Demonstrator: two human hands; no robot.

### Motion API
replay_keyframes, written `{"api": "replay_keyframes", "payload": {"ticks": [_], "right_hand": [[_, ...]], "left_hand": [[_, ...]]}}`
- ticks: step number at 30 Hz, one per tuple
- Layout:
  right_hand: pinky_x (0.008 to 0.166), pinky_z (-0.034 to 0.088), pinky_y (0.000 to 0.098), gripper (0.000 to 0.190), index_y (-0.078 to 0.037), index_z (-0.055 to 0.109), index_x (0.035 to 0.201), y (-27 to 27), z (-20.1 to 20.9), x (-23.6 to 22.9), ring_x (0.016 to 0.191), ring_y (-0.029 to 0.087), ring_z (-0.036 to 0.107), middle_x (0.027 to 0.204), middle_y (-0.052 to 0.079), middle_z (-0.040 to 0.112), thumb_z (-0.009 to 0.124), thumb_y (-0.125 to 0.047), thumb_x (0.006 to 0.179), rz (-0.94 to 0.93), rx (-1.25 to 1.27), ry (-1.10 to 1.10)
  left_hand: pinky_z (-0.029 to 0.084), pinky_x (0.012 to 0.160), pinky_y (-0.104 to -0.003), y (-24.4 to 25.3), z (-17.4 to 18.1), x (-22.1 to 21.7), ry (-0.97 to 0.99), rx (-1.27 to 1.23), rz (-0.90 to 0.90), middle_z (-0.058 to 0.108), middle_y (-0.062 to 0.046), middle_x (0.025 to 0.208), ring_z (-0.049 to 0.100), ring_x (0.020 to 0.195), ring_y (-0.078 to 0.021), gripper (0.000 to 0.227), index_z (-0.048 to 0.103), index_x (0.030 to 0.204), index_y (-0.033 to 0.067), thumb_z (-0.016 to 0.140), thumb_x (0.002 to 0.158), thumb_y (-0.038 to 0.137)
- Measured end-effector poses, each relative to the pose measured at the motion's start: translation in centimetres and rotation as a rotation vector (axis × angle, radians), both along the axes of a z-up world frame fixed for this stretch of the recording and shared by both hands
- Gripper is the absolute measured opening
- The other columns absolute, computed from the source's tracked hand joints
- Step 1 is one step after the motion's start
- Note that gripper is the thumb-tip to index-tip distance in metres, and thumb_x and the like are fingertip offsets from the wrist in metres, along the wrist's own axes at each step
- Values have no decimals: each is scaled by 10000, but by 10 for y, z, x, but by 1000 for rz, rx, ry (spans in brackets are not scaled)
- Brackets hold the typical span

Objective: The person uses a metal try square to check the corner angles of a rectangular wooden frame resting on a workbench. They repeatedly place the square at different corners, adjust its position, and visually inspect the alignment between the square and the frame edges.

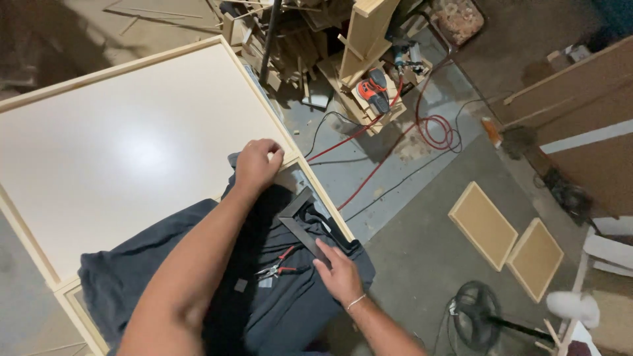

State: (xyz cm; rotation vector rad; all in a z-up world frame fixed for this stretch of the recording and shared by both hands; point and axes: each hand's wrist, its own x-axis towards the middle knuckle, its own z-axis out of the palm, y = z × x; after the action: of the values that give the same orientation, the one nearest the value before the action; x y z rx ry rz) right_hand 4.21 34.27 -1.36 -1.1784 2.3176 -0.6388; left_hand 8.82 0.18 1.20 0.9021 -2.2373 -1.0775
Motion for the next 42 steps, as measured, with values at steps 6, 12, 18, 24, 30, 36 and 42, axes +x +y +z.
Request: {"api": "replay_keyframes", "payload": {"ticks": [6, 12, 18, 24, 30, 36, 42], "right_hand": [[734, 603, 397, 475, -271, 643, 1367, -1, -10, -20, 875, 276, 716, 945, 45, 709, 707, -347, 902, 163, 14, 314], [893, 452, 444, 454, -139, 650, 1333, -10, 17, -4, 1078, 321, 581, 1213, 86, 624, 722, -296, 914, 375, -174, 466], [770, 395, 437, 188, -162, 652, 951, -39, 16, 38, 876, 319, 537, 848, 65, 551, 757, -197, 799, 641, -206, 454], [802, 445, 442, 219, -126, 619, 1041, -44, 32, 54, 945, 338, 617, 988, 96, 664, 703, -197, 851, 757, -190, 202], [768, 482, 469, 338, -78, 596, 1084, -25, 74, 71, 920, 366, 632, 1005, 121, 668, 769, -223, 832, 688, -172, 7], [587, 466, 533, 508, -137, 630, 1254, -3, 70, 52, 776, 410, 630, 890, 111, 600, 716, -114, 753, 678, -169, 257], [877, 569, 416, 351, -201, 699, 1143, -21, 20, -54, 1036, 314, 708, 1102, 39, 706, 597, -491, 974, 219, 154, 28]], "left_hand": [[552, 776, -430, 117, -12, 137, -343, -144, -159, 644, -59, 780, 667, 871, -285, 213, 653, 805, 168, 670, 884, 365], [471, 685, -467, 192, -15, 194, -230, -512, -92, 582, -94, 878, 564, 817, -332, 154, 626, 788, 118, 699, 862, 231], [465, 686, -459, 209, -32, 199, -405, -574, -68, 567, -62, 855, 574, 846, -315, 194, 611, 842, 179, 690, 847, 357], [514, 768, -583, 210, -26, 208, -651, 122, -96, 749, -198, 927, 696, 892, -478, 353, 630, 1059, 163, 658, 907, 481], [489, 755, -527, 222, 39, 237, -725, 237, -181, 747, -144, 939, 676, 938, -437, 367, 609, 933, 185, 560, 973, 546], [402, 592, -347, 238, 44, 201, -411, 662, -106, 626, 17, 577, 542, 556, -128, 469, 573, 619, 185, 566, 987, 475], [553, 826, -396, 235, 65, 138, -339, 652, 122, 782, -53, 876, 726, 948, -296, 265, 772, 1008, 271, 676, 921, 503]]}}
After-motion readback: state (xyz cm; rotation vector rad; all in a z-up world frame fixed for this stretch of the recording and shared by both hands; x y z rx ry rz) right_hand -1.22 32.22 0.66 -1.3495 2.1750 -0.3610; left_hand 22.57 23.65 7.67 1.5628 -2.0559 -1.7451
